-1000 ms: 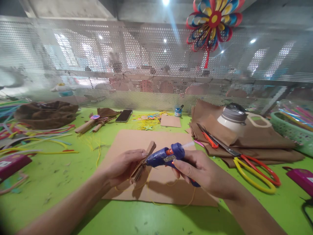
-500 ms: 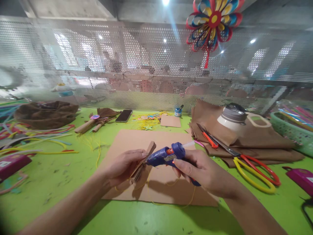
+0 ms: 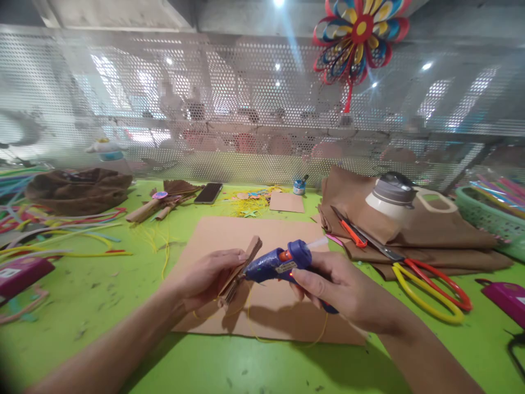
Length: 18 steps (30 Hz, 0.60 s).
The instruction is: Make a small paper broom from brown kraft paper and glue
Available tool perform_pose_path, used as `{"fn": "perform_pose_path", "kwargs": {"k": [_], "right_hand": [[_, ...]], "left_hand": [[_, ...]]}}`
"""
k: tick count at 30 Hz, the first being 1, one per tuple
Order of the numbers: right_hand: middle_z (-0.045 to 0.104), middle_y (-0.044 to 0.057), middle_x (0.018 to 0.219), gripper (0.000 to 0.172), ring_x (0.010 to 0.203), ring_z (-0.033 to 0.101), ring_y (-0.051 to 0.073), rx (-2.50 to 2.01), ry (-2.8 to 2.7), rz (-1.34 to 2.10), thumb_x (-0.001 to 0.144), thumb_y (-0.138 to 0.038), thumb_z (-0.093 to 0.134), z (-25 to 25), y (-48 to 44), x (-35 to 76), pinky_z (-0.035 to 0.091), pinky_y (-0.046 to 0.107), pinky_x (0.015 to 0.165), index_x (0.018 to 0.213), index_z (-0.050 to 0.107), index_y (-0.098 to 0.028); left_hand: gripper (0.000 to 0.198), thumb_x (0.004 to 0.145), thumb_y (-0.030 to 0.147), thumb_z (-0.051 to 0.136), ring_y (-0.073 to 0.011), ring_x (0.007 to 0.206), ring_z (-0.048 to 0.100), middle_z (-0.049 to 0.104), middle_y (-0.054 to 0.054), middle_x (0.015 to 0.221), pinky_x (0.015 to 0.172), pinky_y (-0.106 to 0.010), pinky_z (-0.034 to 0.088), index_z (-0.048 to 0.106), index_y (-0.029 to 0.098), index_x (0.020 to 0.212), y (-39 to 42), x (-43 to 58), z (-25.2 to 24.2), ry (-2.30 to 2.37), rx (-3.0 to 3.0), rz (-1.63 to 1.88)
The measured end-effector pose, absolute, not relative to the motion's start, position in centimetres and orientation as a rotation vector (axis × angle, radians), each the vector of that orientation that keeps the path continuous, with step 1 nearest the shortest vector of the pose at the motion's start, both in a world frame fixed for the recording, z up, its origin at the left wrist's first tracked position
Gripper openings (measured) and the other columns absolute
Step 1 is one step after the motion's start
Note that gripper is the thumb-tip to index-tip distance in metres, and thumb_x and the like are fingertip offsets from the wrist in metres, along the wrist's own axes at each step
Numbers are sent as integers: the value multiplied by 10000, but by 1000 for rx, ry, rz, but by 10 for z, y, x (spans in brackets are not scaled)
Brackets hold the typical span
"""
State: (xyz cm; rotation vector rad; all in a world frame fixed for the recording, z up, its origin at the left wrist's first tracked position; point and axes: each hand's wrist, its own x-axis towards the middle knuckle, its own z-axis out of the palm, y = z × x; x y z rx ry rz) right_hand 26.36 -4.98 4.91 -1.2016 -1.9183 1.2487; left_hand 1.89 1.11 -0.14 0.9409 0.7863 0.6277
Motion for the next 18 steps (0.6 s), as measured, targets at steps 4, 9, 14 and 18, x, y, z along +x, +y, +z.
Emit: {"fn": "perform_pose_path", "kwargs": {"k": [4, 9, 14, 18], "right_hand": [[540, 41, 702, 435, 559, 454, 96, -1196, -1896, 1231, 888, -531, 470, 49, -48, 262, 339, 214, 485, 774, 587, -128], [546, 42, 721, 438, 567, 459, 90, -1171, -1908, 1284, 887, -537, 470, 47, -49, 261, 338, 206, 490, 796, 596, -127], [548, 41, 715, 436, 554, 451, 81, -1138, -1913, 1335, 883, -533, 483, 45, -51, 263, 333, 197, 479, 791, 606, -125], [565, 55, 726, 430, 549, 462, 83, -1130, -1889, 1354, 881, -525, 493, 43, -50, 266, 333, 200, 472, 809, 615, -119]], "left_hand": [[124, 787, 246, 594, -89, 386, 512, 541, 15, 574, 387, -185, 425, 540, 142, 748, 12, 19, -3, 775, 935, 660], [144, 787, 268, 598, -83, 350, 469, 530, 20, 566, 348, -192, 406, 543, 140, 748, 11, 19, -2, 747, 943, 644], [148, 784, 271, 603, -98, 370, 498, 548, 10, 575, 351, -199, 420, 536, 145, 745, 11, 18, -3, 760, 916, 639], [153, 787, 265, 597, -93, 369, 490, 542, 11, 565, 356, -196, 423, 529, 147, 717, 12, 19, -4, 763, 892, 647]]}}
